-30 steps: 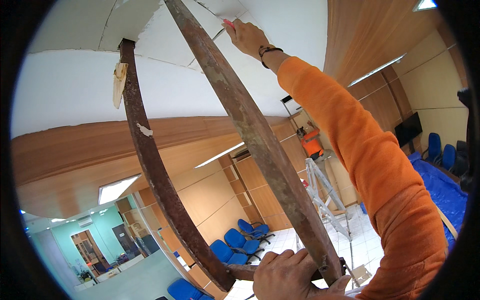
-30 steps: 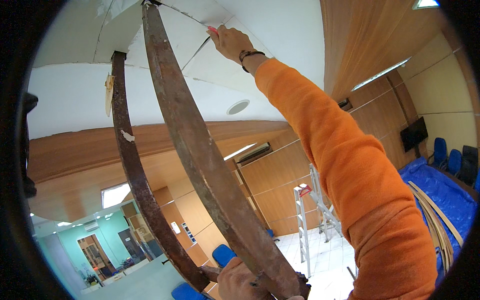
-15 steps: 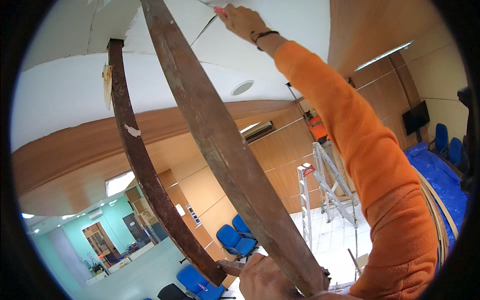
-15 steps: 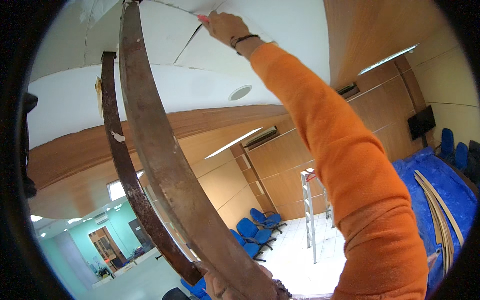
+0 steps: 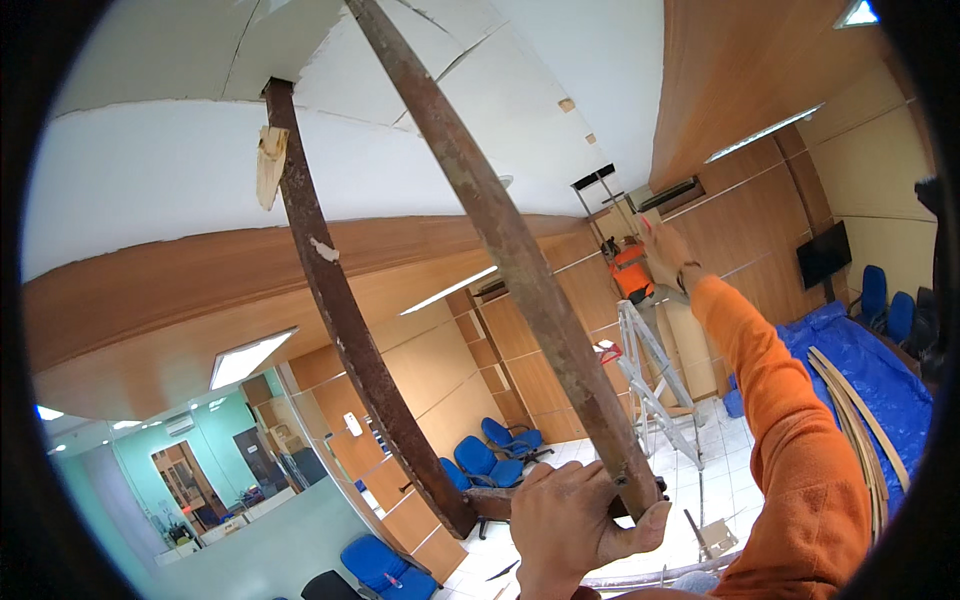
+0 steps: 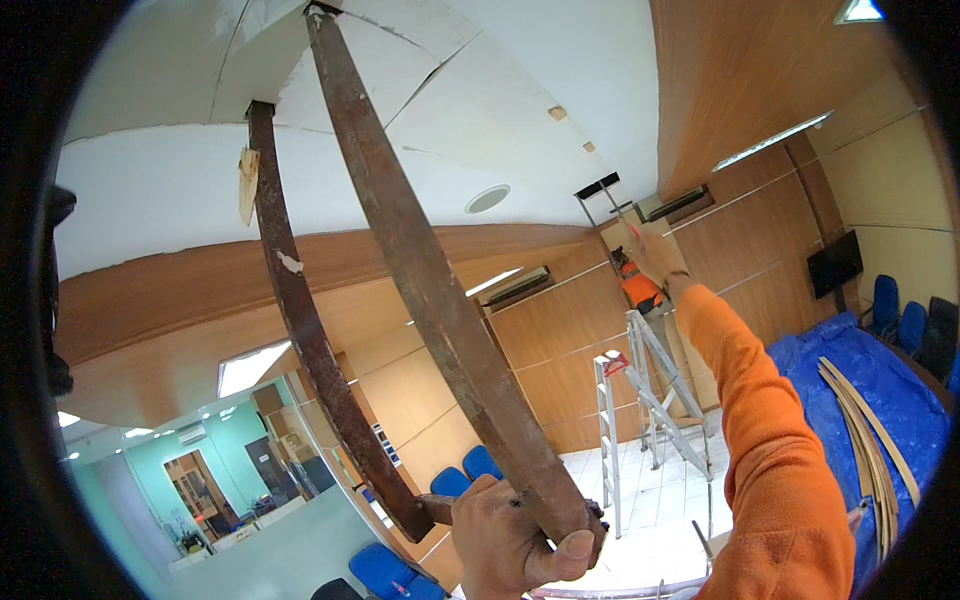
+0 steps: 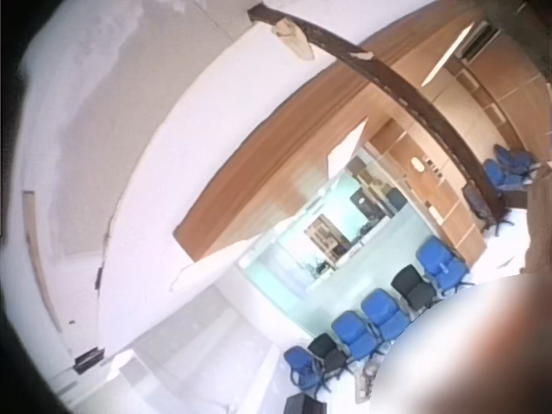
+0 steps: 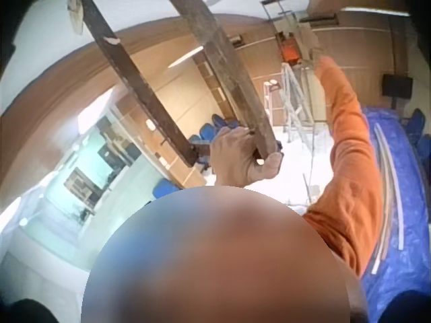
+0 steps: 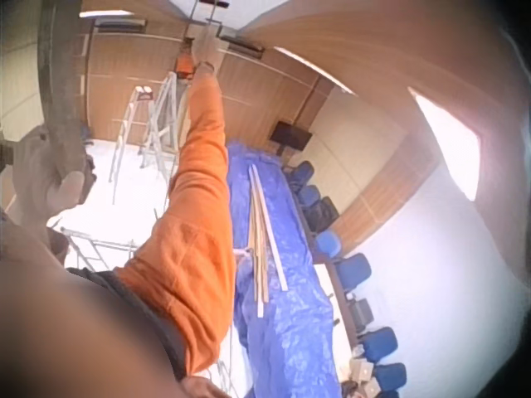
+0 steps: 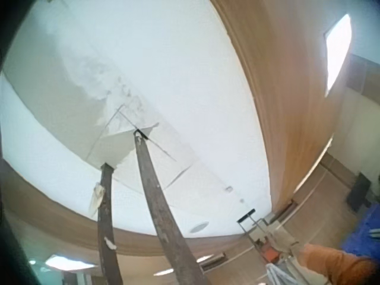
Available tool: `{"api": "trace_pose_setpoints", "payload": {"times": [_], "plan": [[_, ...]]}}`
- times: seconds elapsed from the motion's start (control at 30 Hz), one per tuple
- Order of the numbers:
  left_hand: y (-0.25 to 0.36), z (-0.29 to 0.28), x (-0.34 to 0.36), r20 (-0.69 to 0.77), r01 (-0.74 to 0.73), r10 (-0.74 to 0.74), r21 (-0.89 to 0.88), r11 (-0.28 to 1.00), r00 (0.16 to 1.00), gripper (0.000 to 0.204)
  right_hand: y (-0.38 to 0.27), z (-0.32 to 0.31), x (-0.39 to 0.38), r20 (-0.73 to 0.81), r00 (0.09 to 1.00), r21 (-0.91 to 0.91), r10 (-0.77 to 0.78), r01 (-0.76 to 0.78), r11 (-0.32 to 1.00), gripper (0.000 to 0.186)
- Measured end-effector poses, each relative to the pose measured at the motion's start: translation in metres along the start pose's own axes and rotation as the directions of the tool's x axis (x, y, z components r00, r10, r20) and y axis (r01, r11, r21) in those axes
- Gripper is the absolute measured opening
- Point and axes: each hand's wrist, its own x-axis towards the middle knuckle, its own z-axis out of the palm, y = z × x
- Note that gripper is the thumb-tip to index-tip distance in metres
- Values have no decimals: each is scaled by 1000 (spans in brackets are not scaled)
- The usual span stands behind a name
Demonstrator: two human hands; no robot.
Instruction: The person uses a hand saw to cut a wooden beam attached to the ceiling while standing on scaffolding. They then use a utility knife to score the ceiling surface along the beam.
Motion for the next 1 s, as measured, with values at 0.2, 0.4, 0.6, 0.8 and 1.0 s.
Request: {"api": "trace_pose_setpoints", "payload": {"times": [0.2, 0.4, 0.6, 0.8, 1.0], "plan": [[1, 2, -1, -18, 5, -4, 27, 1000, 1000, 53, -195, -113, 133, -409, 863, 83, -297, 359, 930, 42], [3, 4, -3, -119, -19, 13, -53, 998, 993, 43, -295, -208, 181, -568, 783, 139, -253, 395, 908, 54], [2, 2, -2, -101, -25, 20, -49, 998, 995, 47, -312, -226, 197, -629, 735, 123, -253, 415, 901, 54], [2, 2, -3, -75, -26, 22, -50, 998, 997, 51, -307, -218, 200, -638, 726, 125, -257, 427, 896, 55], [-2, -3, -4, -66, -22, 21, -15, 1000, 998, 51, -302, -210, 202, -606, 767, 161, -210, 377, 912, 54]]}}
